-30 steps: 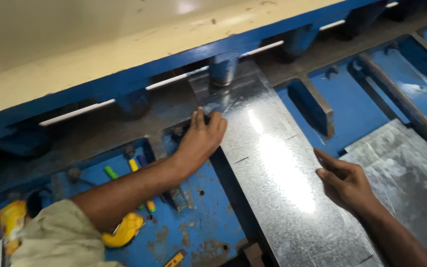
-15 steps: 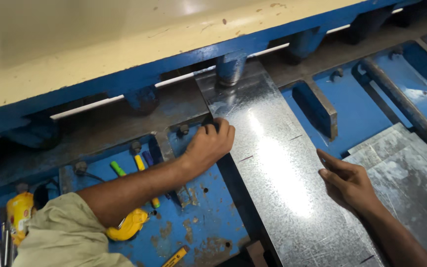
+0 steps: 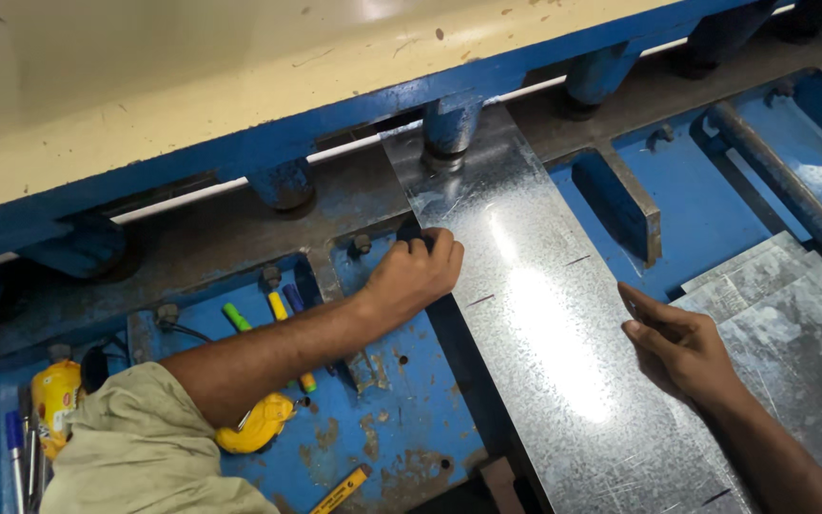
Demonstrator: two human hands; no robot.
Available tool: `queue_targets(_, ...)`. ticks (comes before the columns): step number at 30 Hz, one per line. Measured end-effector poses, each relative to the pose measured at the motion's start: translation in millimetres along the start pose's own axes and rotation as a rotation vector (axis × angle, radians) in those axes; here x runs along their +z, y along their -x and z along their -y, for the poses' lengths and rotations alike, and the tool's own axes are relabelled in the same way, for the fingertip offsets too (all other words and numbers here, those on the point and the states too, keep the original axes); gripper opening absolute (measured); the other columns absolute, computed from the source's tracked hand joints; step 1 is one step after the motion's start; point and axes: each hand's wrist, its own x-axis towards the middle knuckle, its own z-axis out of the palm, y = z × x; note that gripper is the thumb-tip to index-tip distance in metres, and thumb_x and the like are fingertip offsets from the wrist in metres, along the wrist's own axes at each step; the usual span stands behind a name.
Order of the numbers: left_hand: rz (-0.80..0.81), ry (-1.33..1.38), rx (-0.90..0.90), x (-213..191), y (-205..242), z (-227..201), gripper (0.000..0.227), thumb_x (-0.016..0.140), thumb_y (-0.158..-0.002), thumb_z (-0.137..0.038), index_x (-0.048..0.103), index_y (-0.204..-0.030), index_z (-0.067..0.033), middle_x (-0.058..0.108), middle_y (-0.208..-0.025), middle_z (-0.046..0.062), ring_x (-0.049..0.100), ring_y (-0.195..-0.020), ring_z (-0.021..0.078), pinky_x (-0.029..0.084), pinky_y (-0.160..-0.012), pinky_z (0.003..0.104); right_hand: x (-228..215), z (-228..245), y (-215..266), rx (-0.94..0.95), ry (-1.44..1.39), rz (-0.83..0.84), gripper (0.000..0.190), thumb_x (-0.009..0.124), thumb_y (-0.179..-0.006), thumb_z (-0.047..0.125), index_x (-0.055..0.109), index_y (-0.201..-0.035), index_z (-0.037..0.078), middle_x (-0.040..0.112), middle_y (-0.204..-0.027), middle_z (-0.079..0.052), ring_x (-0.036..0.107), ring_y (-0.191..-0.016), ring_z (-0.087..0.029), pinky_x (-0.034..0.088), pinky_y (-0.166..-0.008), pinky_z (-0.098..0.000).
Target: The person positions a rectangular metal sheet under a guillotine-style shear and cuts it into smaller pieces. They repeatedly align the sheet, operate the machine to sever sections, and remove the cut pieces to a nearby stack.
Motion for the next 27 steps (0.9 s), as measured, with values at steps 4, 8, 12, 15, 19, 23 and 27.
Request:
queue_targets(4,-0.011,0.004,0.008,1,0,1,0.012,0.066,-0.082,-0.014,0.062,-0.082,-0.0027,0.064,-0.085,0.012,0.059,-0.054,0.0115,0.046,-0.045,0.025,-3,-2,-1,-0.002,0.018,0.016,0.055,0.059,-0.094,0.007,0.052,-0.149,0.001,0.051,-0.056,-0.003,0.037,-0.041,-0.008,0.032,-0.036,-0.0282)
queue_targets(8,-0.015,0.027,0.007,2,-3,-1,0.01,0.065,-0.083,-0.013,0.061,-0.081,-0.0037,0.063,-0.083,0.012,0.059,-0.053,0.0121,0.046,-0.044,0.025,-4,0,0,0.006,0.037,0.013,0.055,0.06,-0.094,0.008,0.052,-0.149,0.001,0.05,-0.054,-0.004,0.036,-0.04,-0.008,0.032,-0.036,-0.0287)
queue_targets(12,-0.025,0.009,0.006,7,0,-4,0.011,0.062,-0.085,-0.015,0.061,-0.083,-0.0041,0.063,-0.087,0.014,0.059,-0.056,0.0138,0.046,-0.047,0.026,0,3,1,0.027,-0.022,0.011,0.056,0.058,-0.097,0.007,0.048,-0.151,-0.002,0.067,-0.084,0.006,0.042,-0.046,-0.006,0.036,-0.038,-0.027)
queue_targets(15,-0.023,-0.008,-0.003,14,0,-9,0.011,0.062,-0.086,-0.015,0.061,-0.084,-0.0042,0.063,-0.088,0.013,0.056,-0.055,0.0118,0.045,-0.045,0.025,-2,6,3,0.006,0.034,0.018,0.057,0.059,-0.095,0.01,0.049,-0.151,0.001,0.052,-0.056,-0.002,0.038,-0.039,-0.008,0.034,-0.035,-0.0285)
queue_targets(19,-0.02,-0.007,-0.016,10,6,-18,0.01,0.063,-0.086,-0.016,0.06,-0.084,-0.0065,0.063,-0.088,0.012,0.056,-0.054,0.0112,0.044,-0.044,0.025,3,10,14,0.021,0.012,0.036,0.056,0.06,-0.097,0.009,0.05,-0.152,0.001,0.051,-0.061,0.001,0.037,-0.043,-0.005,0.033,-0.038,-0.0256)
queue_targets(23,0.027,-0.016,0.03,4,-5,-3,0.01,0.065,-0.082,-0.015,0.059,-0.083,-0.0065,0.064,-0.089,0.013,0.059,-0.055,0.0122,0.047,-0.045,0.024,10,27,5,0.273,-0.226,-0.188,0.057,0.052,-0.091,-0.005,0.047,-0.148,-0.007,0.071,-0.1,0.014,0.063,-0.068,0.005,0.047,-0.055,-0.016)
queue_targets(27,0.037,-0.031,-0.005,-2,-5,-3,0.011,0.066,-0.083,-0.016,0.06,-0.085,-0.0066,0.063,-0.09,0.011,0.058,-0.053,0.0102,0.046,-0.043,0.023,11,22,8,-0.089,-0.055,0.054,0.059,0.059,-0.097,0.006,0.046,-0.155,0.001,0.06,-0.077,-0.005,0.043,-0.047,-0.005,0.037,-0.038,-0.0247)
